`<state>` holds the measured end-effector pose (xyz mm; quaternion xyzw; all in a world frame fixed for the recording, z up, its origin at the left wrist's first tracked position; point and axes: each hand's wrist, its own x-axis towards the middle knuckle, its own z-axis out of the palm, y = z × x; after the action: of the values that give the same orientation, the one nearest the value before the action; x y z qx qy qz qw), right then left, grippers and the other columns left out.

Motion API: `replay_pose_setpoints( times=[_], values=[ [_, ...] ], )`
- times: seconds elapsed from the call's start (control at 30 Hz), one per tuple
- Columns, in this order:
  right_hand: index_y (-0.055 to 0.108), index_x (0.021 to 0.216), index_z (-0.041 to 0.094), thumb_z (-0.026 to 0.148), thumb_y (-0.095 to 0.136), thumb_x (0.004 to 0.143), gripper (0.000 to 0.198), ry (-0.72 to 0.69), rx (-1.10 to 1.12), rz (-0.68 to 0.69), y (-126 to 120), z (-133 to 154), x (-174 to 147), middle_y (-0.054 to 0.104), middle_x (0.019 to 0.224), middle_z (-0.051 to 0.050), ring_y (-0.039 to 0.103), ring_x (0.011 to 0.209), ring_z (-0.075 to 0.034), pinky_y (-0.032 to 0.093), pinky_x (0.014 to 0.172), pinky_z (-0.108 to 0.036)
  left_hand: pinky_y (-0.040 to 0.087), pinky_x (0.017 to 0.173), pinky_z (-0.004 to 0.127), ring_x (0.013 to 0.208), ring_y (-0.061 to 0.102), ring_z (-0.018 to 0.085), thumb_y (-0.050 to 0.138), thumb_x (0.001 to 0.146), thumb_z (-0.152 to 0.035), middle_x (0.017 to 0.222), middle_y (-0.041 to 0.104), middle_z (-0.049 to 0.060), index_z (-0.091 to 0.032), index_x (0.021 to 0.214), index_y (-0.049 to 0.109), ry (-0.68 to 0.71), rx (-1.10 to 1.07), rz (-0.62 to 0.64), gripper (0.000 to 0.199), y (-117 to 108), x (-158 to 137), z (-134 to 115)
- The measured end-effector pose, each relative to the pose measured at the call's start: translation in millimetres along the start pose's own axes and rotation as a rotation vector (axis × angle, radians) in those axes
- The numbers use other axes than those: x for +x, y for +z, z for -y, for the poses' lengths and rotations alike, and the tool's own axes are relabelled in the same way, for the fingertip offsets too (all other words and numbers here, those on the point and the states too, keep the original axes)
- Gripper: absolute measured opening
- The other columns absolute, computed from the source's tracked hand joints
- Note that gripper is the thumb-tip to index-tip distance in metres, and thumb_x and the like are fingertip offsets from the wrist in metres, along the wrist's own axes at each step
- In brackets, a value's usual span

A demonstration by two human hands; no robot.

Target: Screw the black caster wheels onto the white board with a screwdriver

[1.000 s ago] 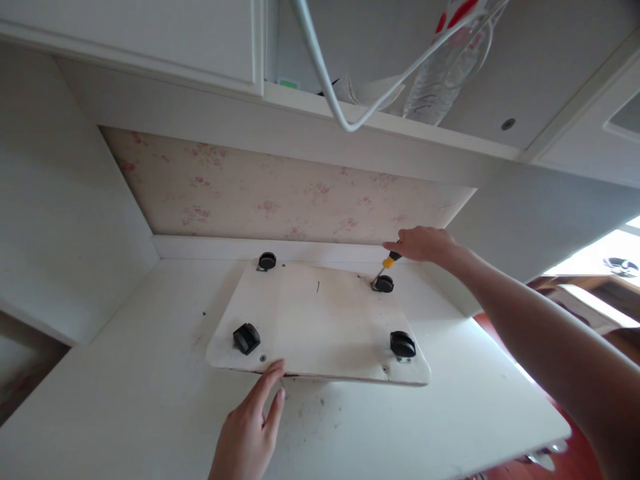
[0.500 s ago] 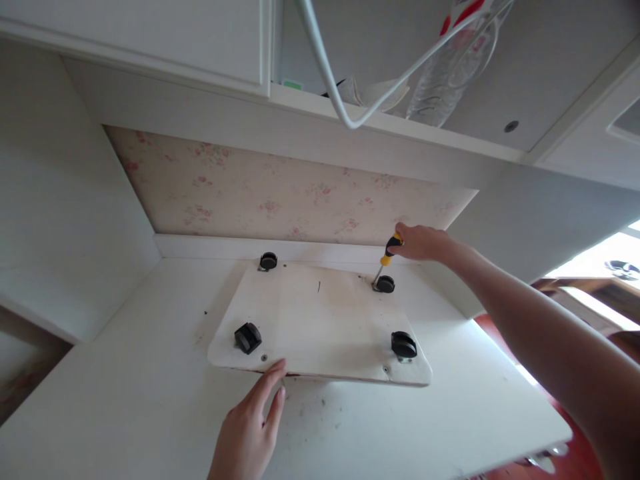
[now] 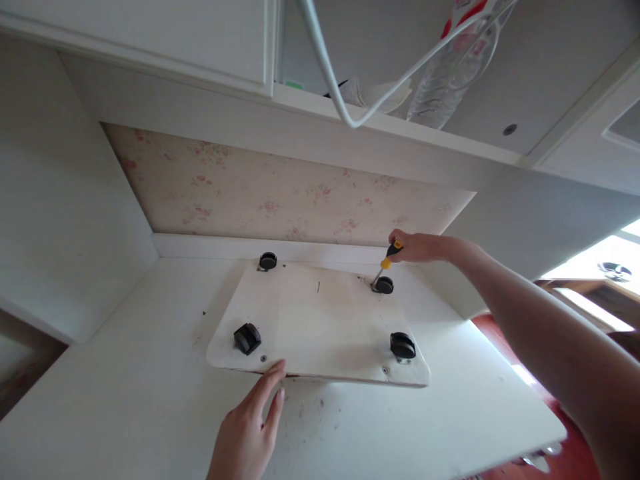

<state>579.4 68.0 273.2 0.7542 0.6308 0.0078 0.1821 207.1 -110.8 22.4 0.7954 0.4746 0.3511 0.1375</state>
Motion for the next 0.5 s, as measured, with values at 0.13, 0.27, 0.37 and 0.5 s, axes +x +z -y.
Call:
replay_pose_setpoints(
  times=[0.13,0.27,0.37,0.5],
  values=[
    [0.058,0.119,0.018,0.068,0.040,0.087,0.061,0.047,-0.040,-0.055,2.8,0.2,1.2,0.066,0.112,-0.022,0.062,0.102,-0.040,0.046,0.078,-0.048,0.055,0.086,0.017,0.108,0.068,0.014,0.048,0.099,-0.033,0.128,0.067,-0.001,-0.030,0.134,0.050,0.005,0.007,-0.010,0.035,0.5,-1.5,0.2],
    [0.051,0.127,0.024,0.067,0.047,0.085,0.060,0.012,-0.038,-0.089,7.6,2.4,2.0,0.068,0.111,-0.016,0.065,0.098,-0.035,0.047,0.078,-0.045,0.056,0.086,0.019,0.107,0.069,0.015,0.048,0.099,-0.031,0.127,0.068,0.000,-0.029,0.134,0.050,0.010,0.017,-0.022,0.035,-0.1,-1.5,-0.5],
    [0.057,0.117,0.023,0.073,0.039,0.086,0.062,0.032,-0.058,-0.129,9.0,4.4,1.8,0.067,0.110,-0.020,0.063,0.101,-0.040,0.045,0.079,-0.050,0.056,0.087,0.019,0.107,0.069,0.015,0.048,0.099,-0.030,0.128,0.068,0.001,-0.028,0.134,0.050,0.017,0.020,-0.029,0.035,-1.2,-0.6,-2.1],
    [0.053,0.124,0.024,0.070,0.039,0.087,0.060,0.005,-0.040,-0.123,7.3,6.4,0.6,0.069,0.108,-0.015,0.066,0.095,-0.034,0.047,0.077,-0.044,0.057,0.086,0.019,0.107,0.069,0.016,0.047,0.099,-0.030,0.127,0.068,0.001,-0.028,0.134,0.050,0.013,0.031,-0.026,0.035,-1.7,-0.3,-3.4]
  ],
)
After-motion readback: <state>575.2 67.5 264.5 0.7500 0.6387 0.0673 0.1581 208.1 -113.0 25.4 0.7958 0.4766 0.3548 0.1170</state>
